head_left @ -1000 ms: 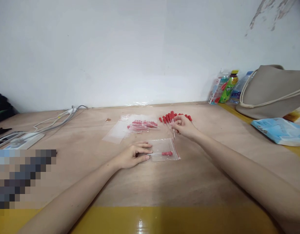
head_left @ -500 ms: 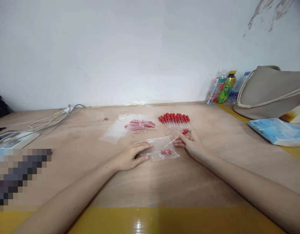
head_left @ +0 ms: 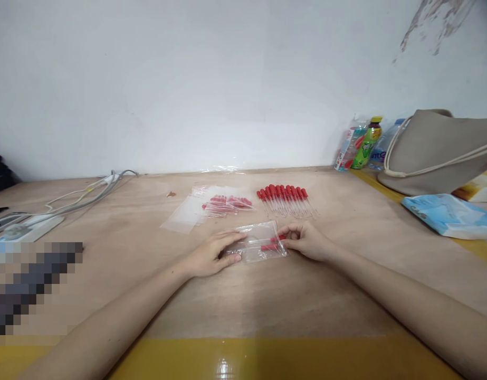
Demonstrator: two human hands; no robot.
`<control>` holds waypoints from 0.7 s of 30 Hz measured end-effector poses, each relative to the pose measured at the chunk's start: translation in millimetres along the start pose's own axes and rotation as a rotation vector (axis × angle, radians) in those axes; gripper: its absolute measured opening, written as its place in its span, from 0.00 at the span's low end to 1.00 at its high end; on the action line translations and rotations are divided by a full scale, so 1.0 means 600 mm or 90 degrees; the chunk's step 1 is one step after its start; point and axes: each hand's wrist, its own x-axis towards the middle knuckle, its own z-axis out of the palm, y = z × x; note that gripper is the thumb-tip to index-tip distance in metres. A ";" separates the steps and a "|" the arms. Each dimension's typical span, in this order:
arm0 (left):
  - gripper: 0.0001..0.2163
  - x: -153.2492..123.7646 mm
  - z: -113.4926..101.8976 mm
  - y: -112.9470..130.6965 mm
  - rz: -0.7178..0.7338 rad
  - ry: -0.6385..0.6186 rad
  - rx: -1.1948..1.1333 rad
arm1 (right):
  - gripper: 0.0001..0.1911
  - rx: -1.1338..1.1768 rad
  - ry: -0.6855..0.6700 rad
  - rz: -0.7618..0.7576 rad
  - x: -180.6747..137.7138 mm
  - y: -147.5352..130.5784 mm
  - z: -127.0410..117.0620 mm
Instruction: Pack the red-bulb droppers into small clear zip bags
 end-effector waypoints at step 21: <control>0.08 0.000 0.000 0.004 -0.011 -0.001 -0.052 | 0.07 -0.390 0.200 -0.112 0.083 -0.021 -0.036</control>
